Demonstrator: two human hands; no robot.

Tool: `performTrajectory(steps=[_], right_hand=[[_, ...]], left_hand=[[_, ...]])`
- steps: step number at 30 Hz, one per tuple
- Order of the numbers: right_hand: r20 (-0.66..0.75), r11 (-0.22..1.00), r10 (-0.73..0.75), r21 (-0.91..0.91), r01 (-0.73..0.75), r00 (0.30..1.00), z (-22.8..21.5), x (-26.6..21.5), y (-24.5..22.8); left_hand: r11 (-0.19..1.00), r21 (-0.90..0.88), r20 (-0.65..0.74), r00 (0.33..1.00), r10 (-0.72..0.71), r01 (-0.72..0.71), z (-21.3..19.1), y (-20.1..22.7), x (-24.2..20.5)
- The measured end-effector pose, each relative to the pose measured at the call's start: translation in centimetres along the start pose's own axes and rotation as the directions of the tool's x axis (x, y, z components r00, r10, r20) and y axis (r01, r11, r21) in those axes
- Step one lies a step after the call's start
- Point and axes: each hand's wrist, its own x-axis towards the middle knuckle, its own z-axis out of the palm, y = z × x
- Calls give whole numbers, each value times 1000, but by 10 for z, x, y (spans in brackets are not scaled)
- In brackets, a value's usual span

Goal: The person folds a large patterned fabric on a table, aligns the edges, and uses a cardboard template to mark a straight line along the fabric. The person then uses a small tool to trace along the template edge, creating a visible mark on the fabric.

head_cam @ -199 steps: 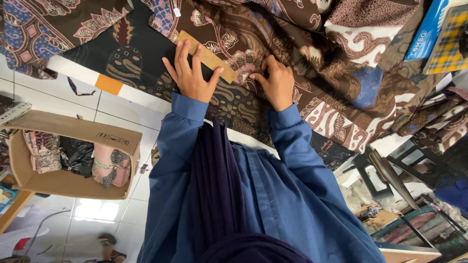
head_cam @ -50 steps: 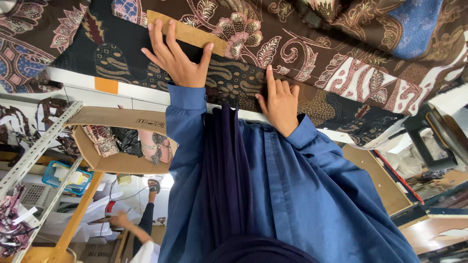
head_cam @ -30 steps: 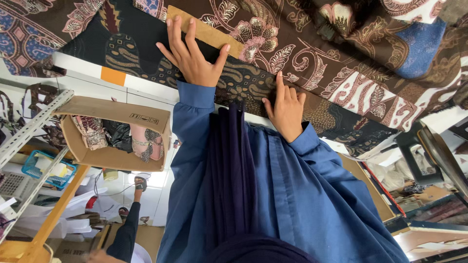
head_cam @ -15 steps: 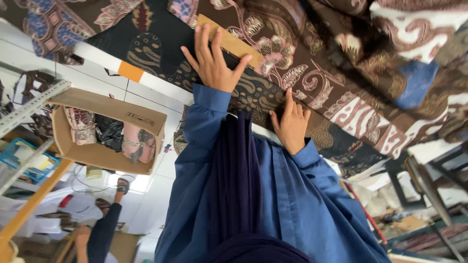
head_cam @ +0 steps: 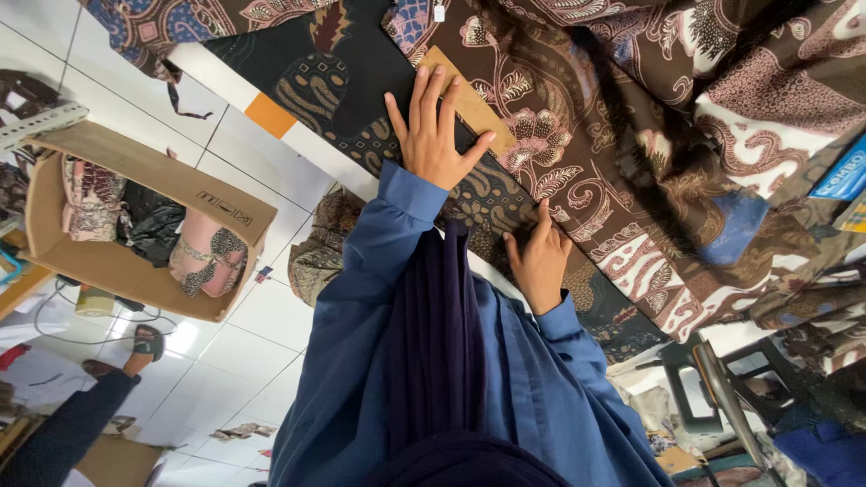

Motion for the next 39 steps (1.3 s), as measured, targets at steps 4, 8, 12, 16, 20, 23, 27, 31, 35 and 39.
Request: performTrajectory(steps=[4,8,12,16,20,23,27,31,35,39], right_hand=[[-33,1000,-25,5,25,999,0,-1,1],[-51,999,-39,5,39,998,1,0,1],[-45,999,-20,38,22,999,1,-1,1],[-20,999,6,44,-6,1000,0,0,0],[-15,999,-9,41,9,1000,-4,1,0],[13,998,15,64,-16,1000,-16,1,-1],[-94,991,-115,61,121,989,-33,4,-7],[-81,985,-169,18,171,982,-39,16,-18],[-12,989,-144,-17,144,989,-34,29,-27],[-22,987,-150,-56,149,988,-28,34,-30]], left_hand=[[1000,-8,19,1000,-4,4,1,0,-1],[1000,-13,20,1000,-4,5,-1,-1,-1],[1000,-18,14,1000,8,-8,-2,-1,-1],[999,-39,22,1000,-1,2,-5,-1,0],[1000,-27,25,1000,12,-11,-5,-1,-1],[1000,-9,34,999,14,-14,-5,-1,0],[1000,7,30,999,22,-23,-5,-2,0],[1000,6,27,999,30,-30,-4,-2,0],[1000,1,30,999,31,-31,-3,-4,0],[1000,4,58,998,15,-16,-4,-4,0]])
